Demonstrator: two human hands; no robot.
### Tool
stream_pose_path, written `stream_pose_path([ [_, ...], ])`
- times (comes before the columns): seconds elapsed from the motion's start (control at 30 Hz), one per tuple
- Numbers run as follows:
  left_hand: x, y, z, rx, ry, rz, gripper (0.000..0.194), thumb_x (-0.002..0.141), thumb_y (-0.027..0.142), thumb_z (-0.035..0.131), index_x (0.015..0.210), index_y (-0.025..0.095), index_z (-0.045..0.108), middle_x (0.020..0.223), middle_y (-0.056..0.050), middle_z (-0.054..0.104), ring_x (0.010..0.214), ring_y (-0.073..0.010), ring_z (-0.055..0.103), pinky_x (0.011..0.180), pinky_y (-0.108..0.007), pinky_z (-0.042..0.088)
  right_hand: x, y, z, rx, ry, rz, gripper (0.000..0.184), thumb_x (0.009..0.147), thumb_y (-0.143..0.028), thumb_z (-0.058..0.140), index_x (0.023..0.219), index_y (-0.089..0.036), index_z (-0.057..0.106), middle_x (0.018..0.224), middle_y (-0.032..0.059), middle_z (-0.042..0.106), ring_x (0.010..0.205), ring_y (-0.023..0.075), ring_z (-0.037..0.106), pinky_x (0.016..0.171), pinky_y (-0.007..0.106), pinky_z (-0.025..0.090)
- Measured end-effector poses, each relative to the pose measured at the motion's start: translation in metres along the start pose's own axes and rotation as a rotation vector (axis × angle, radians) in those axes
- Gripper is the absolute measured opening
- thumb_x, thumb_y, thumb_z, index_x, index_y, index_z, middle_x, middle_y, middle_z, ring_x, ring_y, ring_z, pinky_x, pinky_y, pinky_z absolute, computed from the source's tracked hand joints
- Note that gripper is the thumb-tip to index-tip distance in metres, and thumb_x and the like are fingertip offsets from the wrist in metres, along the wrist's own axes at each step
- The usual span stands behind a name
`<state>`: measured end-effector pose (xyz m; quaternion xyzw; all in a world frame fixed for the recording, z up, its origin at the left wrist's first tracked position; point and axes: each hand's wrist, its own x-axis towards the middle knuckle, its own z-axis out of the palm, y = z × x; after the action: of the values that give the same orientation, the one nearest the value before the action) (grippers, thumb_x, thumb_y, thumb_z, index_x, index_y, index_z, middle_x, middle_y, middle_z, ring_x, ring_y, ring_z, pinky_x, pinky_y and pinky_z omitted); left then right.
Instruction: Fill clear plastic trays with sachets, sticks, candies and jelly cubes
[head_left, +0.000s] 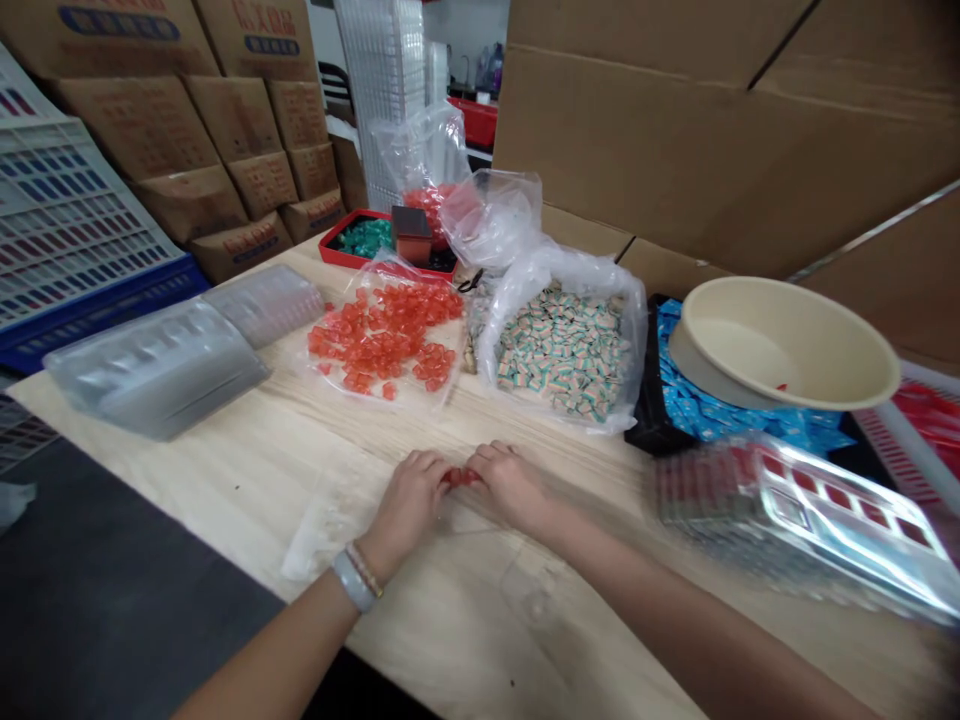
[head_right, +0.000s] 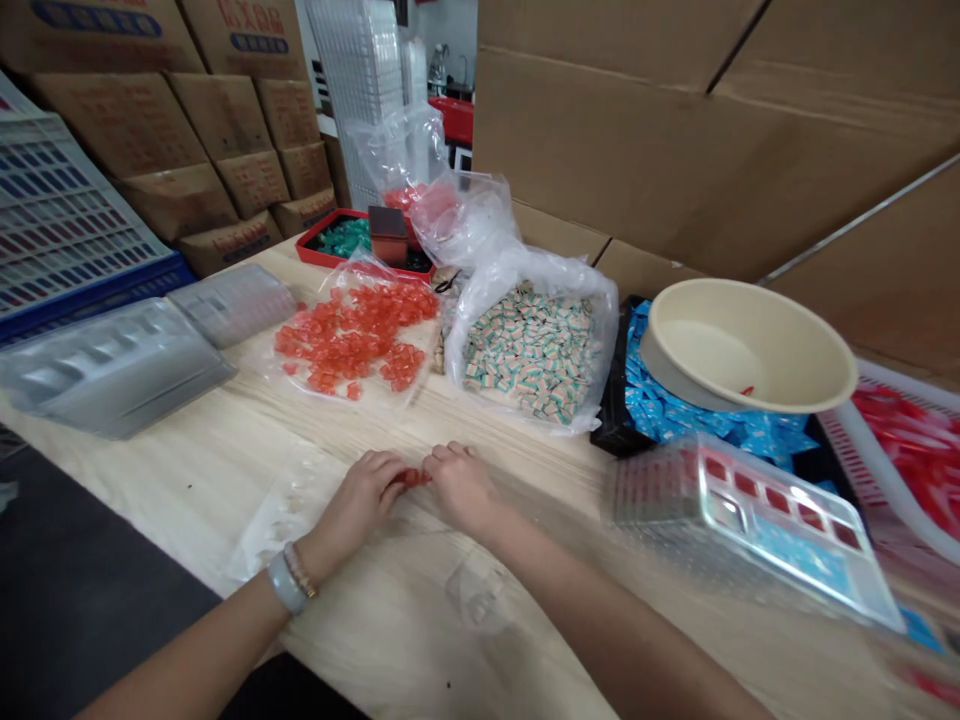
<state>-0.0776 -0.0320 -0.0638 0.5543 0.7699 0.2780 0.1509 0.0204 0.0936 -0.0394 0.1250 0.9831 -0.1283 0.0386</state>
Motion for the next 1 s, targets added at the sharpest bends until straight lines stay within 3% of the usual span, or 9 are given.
stream_pose_path([
  [0.13,-0.004,-0.01,-0.01,0.013,0.072,0.07,0.021,0.076,0.017,0.051,0.096,0.019,0.056,0.097,-0.006,0.054,0.092,-0.018,0.047,0.081,-0.032,0.039,-0.012,0.009,0.0,0.13,0.021,0.008,0.02,0.073,-0.023,0.058,0.092,-0.021,0.06,0.086,0.0043,0.059,0.085,0.0177,0.051,0.072,0.028,0.035],
  [0.23,0.012,-0.036,-0.039,0.045,0.264,0.032,0.026,0.077,0.021,0.049,0.103,0.017,0.054,0.101,-0.008,0.053,0.095,-0.0183,0.047,0.084,-0.031,0.038,-0.004,0.021,-0.009,0.223,0.226,0.096,0.027,0.075,-0.024,0.054,0.101,-0.017,0.057,0.091,0.0074,0.058,0.086,0.0181,0.052,0.074,0.029,0.037],
  [0.3,0.031,-0.055,-0.058,0.113,0.343,-0.112,0.023,0.079,0.023,0.046,0.097,0.015,0.058,0.091,-0.008,0.057,0.09,-0.0195,0.049,0.082,-0.033,0.038,0.02,0.023,-0.013,0.277,0.334,0.101,0.023,0.078,-0.022,0.05,0.099,-0.015,0.057,0.087,0.0075,0.058,0.081,0.0168,0.053,0.073,0.028,0.039],
  [0.4,0.062,-0.073,-0.073,0.151,0.272,-0.3,0.016,0.072,0.021,0.053,0.083,0.013,0.062,0.084,-0.011,0.059,0.09,-0.0251,0.051,0.082,-0.039,0.037,0.074,0.013,-0.011,0.371,0.324,0.01,0.02,0.078,-0.016,0.047,0.093,-0.015,0.06,0.08,0.0057,0.06,0.075,0.0153,0.054,0.071,0.026,0.041],
  [0.5,0.079,-0.078,-0.071,0.085,0.239,-0.338,0.01,0.068,0.015,0.053,0.068,0.012,0.063,0.076,-0.012,0.06,0.085,-0.0256,0.054,0.079,-0.039,0.038,0.123,-0.002,0.004,0.412,0.328,-0.001,0.022,0.075,-0.009,0.046,0.09,-0.014,0.061,0.086,0.0079,0.062,0.081,0.0165,0.055,0.076,0.028,0.041],
  [0.6,0.079,-0.078,-0.067,-0.014,0.261,-0.318,0.015,0.072,0.014,0.048,0.074,0.013,0.062,0.078,-0.009,0.062,0.079,-0.0185,0.057,0.073,-0.03,0.042,0.144,-0.011,0.02,0.503,0.339,-0.029,0.025,0.074,-0.006,0.043,0.091,-0.015,0.06,0.091,0.0074,0.063,0.086,0.0157,0.055,0.08,0.029,0.04],
  [0.67,0.076,-0.078,-0.067,-0.16,0.283,-0.321,0.018,0.075,0.018,0.046,0.085,0.012,0.06,0.082,-0.007,0.063,0.075,-0.0145,0.058,0.068,-0.026,0.044,0.145,-0.013,0.025,0.742,0.31,-0.028,0.022,0.074,-0.01,0.044,0.088,-0.016,0.06,0.087,0.0049,0.063,0.08,0.0141,0.057,0.075,0.028,0.043],
  [0.83,0.073,-0.073,-0.064,-1.013,0.348,-0.392,0.027,0.069,0.026,0.057,0.091,0.011,0.06,0.084,-0.007,0.064,0.07,-0.0131,0.058,0.065,-0.026,0.046,0.132,-0.015,0.011,1.381,0.213,0.129,0.011,0.07,-0.027,0.054,0.075,-0.017,0.054,0.063,-0.0017,0.06,0.053,0.0093,0.055,0.054,0.023,0.044],
  [1.0,0.073,-0.063,-0.059,-1.175,0.338,-0.386,0.026,0.061,0.026,0.065,0.084,0.012,0.064,0.082,-0.005,0.064,0.072,-0.0141,0.058,0.071,-0.028,0.046,0.122,-0.014,-0.008,1.486,0.115,0.284,0.023,0.06,-0.034,0.061,0.068,-0.015,0.052,0.053,-0.0026,0.058,0.049,0.0104,0.056,0.052,0.024,0.045],
])
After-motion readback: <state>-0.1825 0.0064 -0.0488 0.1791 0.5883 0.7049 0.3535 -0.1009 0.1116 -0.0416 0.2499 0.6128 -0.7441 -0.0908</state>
